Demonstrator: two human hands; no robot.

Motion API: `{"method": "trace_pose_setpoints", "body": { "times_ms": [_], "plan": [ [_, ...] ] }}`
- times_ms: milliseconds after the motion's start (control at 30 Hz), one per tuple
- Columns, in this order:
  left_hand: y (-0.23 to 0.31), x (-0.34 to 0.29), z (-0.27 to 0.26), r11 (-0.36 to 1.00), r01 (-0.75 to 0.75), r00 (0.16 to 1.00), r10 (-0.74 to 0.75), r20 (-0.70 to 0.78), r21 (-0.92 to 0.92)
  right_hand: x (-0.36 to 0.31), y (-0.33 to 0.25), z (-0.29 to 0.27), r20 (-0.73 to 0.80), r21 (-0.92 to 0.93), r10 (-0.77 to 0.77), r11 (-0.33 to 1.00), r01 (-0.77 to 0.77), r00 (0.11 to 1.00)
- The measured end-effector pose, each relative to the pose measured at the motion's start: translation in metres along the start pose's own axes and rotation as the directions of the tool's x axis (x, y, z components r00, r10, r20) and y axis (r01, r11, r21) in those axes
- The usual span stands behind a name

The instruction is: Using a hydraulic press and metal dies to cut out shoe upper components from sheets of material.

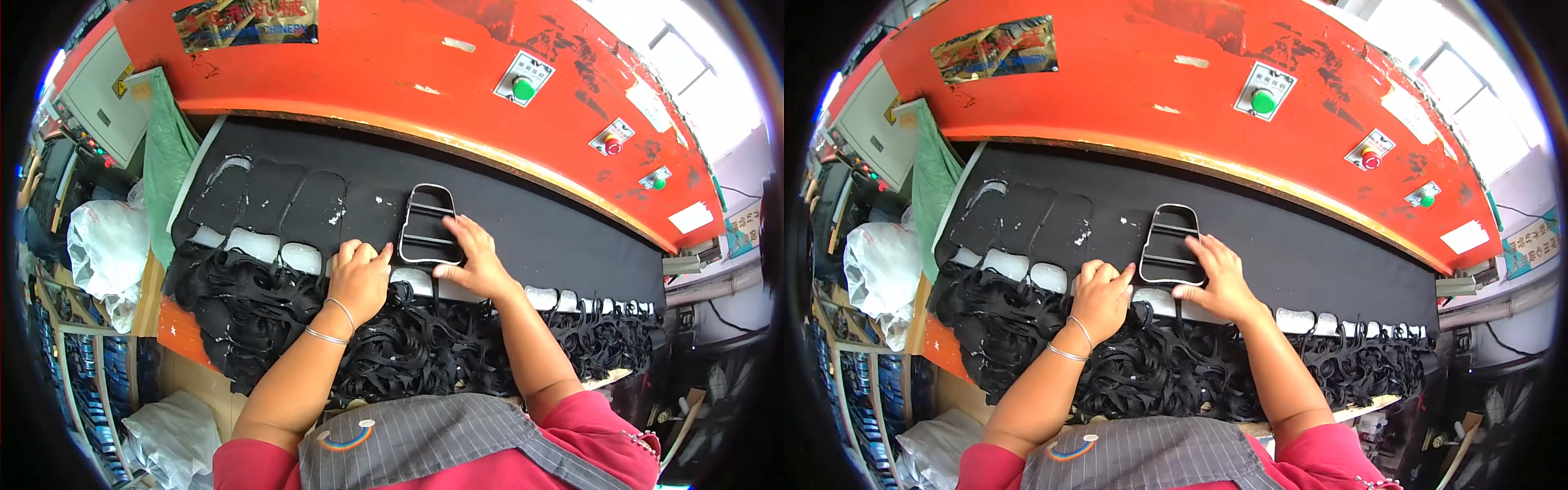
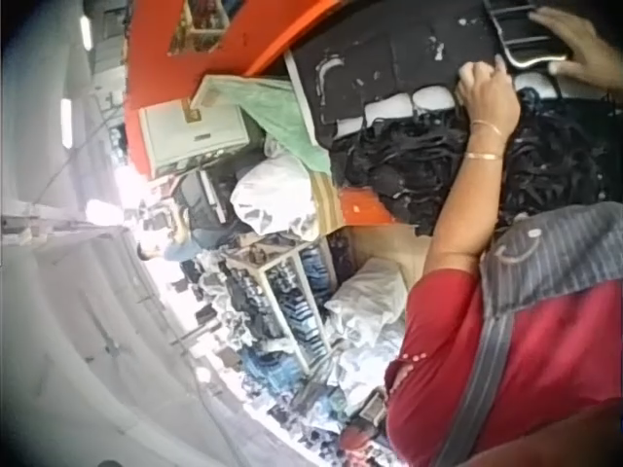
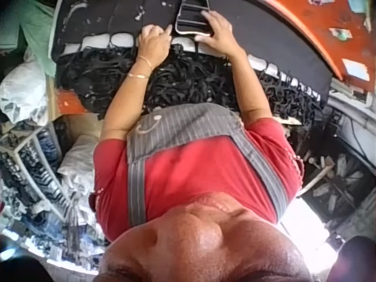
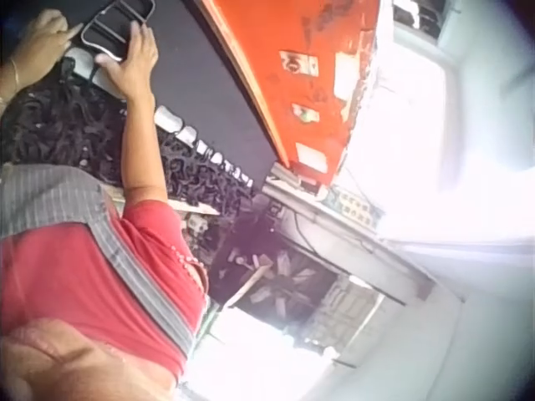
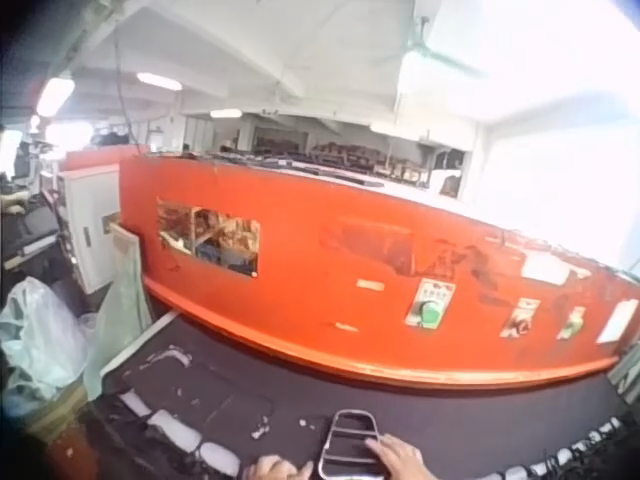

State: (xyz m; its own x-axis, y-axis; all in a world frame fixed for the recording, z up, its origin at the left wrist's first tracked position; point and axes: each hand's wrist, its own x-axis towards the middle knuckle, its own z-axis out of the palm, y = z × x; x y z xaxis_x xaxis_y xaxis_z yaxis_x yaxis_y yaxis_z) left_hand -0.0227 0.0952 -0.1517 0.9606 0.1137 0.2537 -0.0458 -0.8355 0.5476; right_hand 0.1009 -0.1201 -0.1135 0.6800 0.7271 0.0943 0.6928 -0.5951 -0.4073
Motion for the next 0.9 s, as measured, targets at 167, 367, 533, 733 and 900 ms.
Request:
{"method": "trace_pose_setpoints", "body": {
  "times_ms": [167,367,533,733,900],
  "plan": [
    [0.000,0.008,-0.002,1.000,0.009,1.000,-0.009,0.001,-0.029,-0.001,0.007,0.017,-0.043,-0.019,-0.014,1.000,0.013,0.999],
    [-0.008,0.008,0.000,0.998,-0.004,1.000,0.004,-0.004,-0.056,-0.004,-0.006,0.029,-0.194,-0.024,0.013,1.000,-0.018,0.981],
    [-0.009,0.018,-0.005,0.997,-0.039,0.999,0.041,0.018,-0.068,-0.006,-0.012,0.016,-0.253,-0.093,-0.013,0.996,-0.011,0.967],
    [0.037,0.028,-0.058,0.932,0.153,0.968,-0.208,-0.142,-0.328,-0.061,0.000,-0.119,-0.748,0.206,0.039,0.963,0.176,0.662],
    [0.178,0.064,-0.116,0.779,-0.285,0.958,0.222,-0.180,-0.558,-0.119,0.046,-0.291,-0.989,0.097,0.105,0.993,0.071,-0.108]
  ]
}}
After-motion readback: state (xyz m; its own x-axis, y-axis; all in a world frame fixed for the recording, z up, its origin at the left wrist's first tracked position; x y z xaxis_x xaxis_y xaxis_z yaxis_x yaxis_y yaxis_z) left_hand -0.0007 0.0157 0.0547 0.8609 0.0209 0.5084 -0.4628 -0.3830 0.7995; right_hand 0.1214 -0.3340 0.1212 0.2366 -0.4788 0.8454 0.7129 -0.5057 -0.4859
